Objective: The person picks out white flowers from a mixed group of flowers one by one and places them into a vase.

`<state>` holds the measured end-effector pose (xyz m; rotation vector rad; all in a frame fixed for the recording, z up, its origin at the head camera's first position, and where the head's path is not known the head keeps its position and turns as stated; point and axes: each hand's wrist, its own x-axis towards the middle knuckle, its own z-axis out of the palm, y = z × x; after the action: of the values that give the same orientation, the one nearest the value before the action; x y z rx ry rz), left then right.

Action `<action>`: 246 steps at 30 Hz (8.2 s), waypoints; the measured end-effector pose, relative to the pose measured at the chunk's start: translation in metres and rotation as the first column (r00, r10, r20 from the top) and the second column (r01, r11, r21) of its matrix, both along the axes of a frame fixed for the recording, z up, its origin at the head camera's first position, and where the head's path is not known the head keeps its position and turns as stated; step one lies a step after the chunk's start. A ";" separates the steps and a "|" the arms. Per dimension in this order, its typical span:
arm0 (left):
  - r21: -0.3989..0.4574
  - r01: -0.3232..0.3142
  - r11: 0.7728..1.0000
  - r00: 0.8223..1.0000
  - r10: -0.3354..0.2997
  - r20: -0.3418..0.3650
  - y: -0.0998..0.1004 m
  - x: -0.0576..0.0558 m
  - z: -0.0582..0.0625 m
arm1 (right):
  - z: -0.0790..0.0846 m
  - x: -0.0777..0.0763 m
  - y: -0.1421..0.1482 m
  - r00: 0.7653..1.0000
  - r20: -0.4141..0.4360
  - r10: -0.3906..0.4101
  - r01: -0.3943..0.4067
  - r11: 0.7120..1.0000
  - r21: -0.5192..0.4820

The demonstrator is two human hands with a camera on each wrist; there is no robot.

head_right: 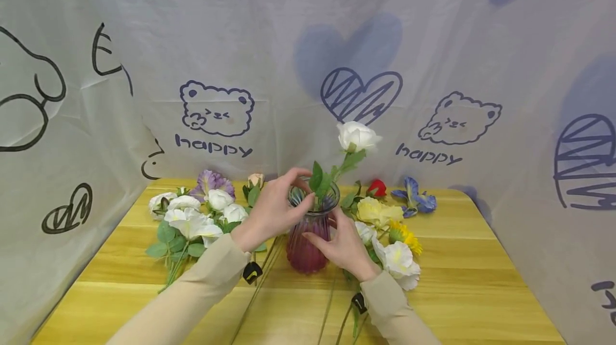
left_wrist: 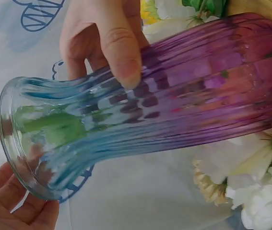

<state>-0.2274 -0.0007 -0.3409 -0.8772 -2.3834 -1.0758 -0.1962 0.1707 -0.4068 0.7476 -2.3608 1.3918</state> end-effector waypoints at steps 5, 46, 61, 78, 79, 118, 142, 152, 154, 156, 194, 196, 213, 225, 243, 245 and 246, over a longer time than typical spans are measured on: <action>0.045 -0.022 0.999 0.999 0.024 -0.041 -0.008 0.002 -0.007 | 0.001 -0.001 0.000 0.999 0.016 -0.029 0.029 1.000 0.001; -0.162 -0.322 0.933 0.934 0.285 -0.215 -0.063 0.026 -0.044 | -0.031 -0.020 0.010 0.995 0.081 -0.060 0.059 0.998 0.017; -0.341 -0.268 0.901 0.962 0.268 -0.048 -0.056 0.039 -0.090 | -0.021 -0.015 0.004 0.995 0.064 -0.076 0.075 0.997 0.017; -0.500 -0.071 0.863 0.944 0.221 0.247 -0.056 0.045 -0.112 | 0.002 0.001 -0.003 0.994 0.091 -0.060 0.058 0.998 0.020; -0.506 -0.060 0.861 0.941 0.217 0.259 -0.056 0.045 -0.113 | 0.002 0.000 -0.003 0.994 0.092 -0.061 0.059 0.998 0.021; 0.386 -0.086 0.919 0.463 -0.306 0.832 -0.059 0.025 -0.125 | 0.001 0.001 -0.002 0.994 0.081 -0.068 0.065 0.997 0.032; 0.368 -0.055 0.928 0.461 -0.304 0.834 -0.060 0.027 -0.130 | 0.001 0.001 -0.002 0.996 0.073 -0.052 0.051 0.998 0.022; 0.324 -0.013 0.946 0.606 -0.251 0.755 -0.062 0.025 -0.120 | -0.029 -0.018 0.009 0.993 0.095 -0.077 0.073 0.997 0.037; 0.313 -0.017 0.950 0.645 -0.229 0.729 -0.062 0.025 -0.116 | -0.030 -0.018 0.009 0.992 0.098 -0.080 0.077 0.996 0.035; 0.308 -0.023 0.951 0.680 -0.211 0.702 -0.061 0.024 -0.111 | -0.031 -0.019 0.009 0.992 0.092 -0.082 0.080 0.996 0.034; 0.605 0.056 0.794 0.994 -0.100 0.039 -0.048 -0.011 0.076 | -0.030 -0.015 0.010 0.996 0.079 -0.052 0.051 0.999 0.019; 0.619 0.071 0.782 0.995 -0.101 0.013 -0.044 -0.011 0.080 | -0.029 -0.015 0.010 0.996 0.068 -0.050 0.049 0.999 0.019; 0.381 0.038 0.924 0.999 -0.046 0.011 -0.020 -0.016 0.044 | -0.003 -0.001 0.001 0.991 0.122 -0.055 0.053 0.998 0.018; 0.163 -0.058 0.985 0.998 0.063 -0.025 -0.010 -0.018 0.011 | 0.004 0.004 0.000 0.994 0.099 -0.037 0.036 0.999 0.007; 0.015 -0.151 0.988 0.983 0.152 -0.107 -0.004 -0.020 0.004 | 0.003 0.002 -0.001 0.996 0.090 -0.028 0.028 1.000 -0.004; 0.005 -0.165 0.986 0.981 0.165 -0.104 -0.005 -0.021 0.004 | 0.004 0.002 -0.001 0.995 0.097 -0.030 0.030 1.000 -0.004; 0.001 -0.172 0.985 0.980 0.171 -0.106 -0.006 -0.021 0.003 | 0.004 0.002 -0.001 0.994 0.100 -0.032 0.032 0.999 -0.002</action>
<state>-0.2483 -0.0063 -0.3376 -0.6979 -2.3282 -0.9304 -0.1938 0.1698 -0.4030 0.6503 -2.4334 1.4523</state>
